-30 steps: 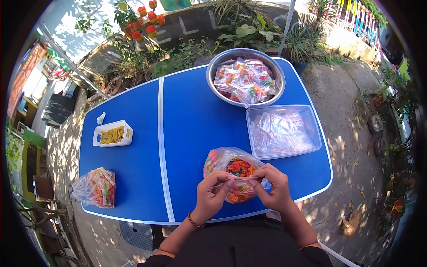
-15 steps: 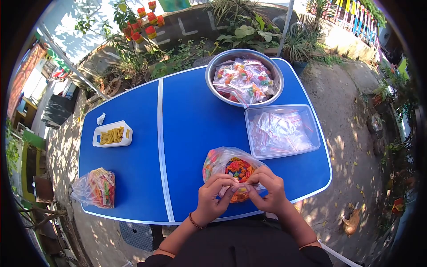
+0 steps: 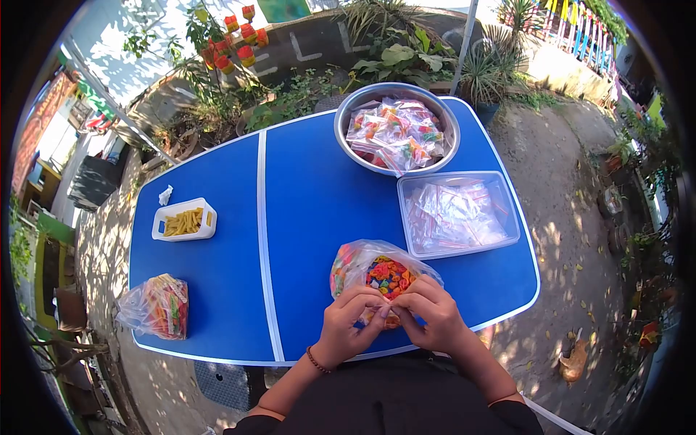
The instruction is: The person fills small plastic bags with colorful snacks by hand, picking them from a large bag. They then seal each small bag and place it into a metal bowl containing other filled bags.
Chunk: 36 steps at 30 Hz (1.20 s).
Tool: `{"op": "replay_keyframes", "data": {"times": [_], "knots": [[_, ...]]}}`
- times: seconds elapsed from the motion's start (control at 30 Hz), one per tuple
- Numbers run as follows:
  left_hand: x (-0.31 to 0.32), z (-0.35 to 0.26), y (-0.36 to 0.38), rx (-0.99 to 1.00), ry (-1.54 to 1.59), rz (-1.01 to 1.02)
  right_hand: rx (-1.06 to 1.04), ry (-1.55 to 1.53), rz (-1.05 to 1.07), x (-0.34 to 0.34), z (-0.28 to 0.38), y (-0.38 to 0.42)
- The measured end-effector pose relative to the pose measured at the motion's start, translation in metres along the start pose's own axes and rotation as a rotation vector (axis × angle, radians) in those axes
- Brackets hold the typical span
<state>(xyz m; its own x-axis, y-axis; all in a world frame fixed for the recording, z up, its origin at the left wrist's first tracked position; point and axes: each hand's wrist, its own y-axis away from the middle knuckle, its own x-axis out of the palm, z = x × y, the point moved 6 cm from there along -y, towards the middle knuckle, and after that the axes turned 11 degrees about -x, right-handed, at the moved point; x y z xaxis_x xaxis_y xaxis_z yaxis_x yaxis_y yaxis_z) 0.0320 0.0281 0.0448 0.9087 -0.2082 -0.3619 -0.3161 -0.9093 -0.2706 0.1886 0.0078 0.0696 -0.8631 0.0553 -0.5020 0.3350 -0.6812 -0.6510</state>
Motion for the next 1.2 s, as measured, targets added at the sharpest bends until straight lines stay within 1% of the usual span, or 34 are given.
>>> {"op": "replay_keyframes", "data": {"times": [0.1, 0.23, 0.33, 0.4, 0.5, 0.63, 0.7, 0.83, 0.9, 1.07, 1.17, 1.2], "knots": [[0.000, -0.002, 0.001, 0.028, -0.022, -0.005, 0.013, 0.047, 0.041, -0.005, -0.001, 0.004], [-0.003, -0.004, 0.004, 0.124, -0.060, -0.067, 0.015, 0.024, 0.015, -0.005, -0.002, 0.007], [-0.007, -0.008, 0.003, 0.144, -0.097, -0.065, 0.031, 0.016, -0.024, -0.008, 0.003, 0.000], [-0.008, -0.006, 0.002, 0.134, -0.068, -0.058, 0.045, 0.039, -0.067, -0.011, 0.008, -0.005], [-0.006, -0.004, 0.002, 0.099, -0.012, -0.068, 0.079, 0.020, 0.050, -0.007, 0.000, 0.006], [-0.004, -0.001, 0.000, 0.059, 0.033, -0.089, 0.116, -0.042, 0.023, -0.007, -0.005, 0.007], [-0.004, 0.000, -0.005, 0.006, 0.064, -0.088, 0.126, -0.069, 0.012, -0.010, -0.008, 0.002], [-0.007, 0.000, -0.020, -0.063, 0.152, -0.108, 0.137, -0.054, 0.002, -0.020, -0.019, -0.015], [-0.008, 0.006, -0.027, -0.058, 0.155, -0.123, 0.133, -0.011, 0.015, -0.025, -0.027, -0.024], [-0.008, 0.022, -0.045, -0.094, 0.216, -0.148, 0.172, -0.030, -0.024, -0.038, -0.052, -0.051], [-0.006, 0.030, -0.056, -0.100, 0.188, -0.131, 0.183, -0.041, -0.055, -0.041, -0.073, -0.066], [-0.005, 0.036, -0.057, -0.138, 0.170, -0.129, 0.183, -0.042, -0.072, -0.043, -0.077, -0.072]]}}
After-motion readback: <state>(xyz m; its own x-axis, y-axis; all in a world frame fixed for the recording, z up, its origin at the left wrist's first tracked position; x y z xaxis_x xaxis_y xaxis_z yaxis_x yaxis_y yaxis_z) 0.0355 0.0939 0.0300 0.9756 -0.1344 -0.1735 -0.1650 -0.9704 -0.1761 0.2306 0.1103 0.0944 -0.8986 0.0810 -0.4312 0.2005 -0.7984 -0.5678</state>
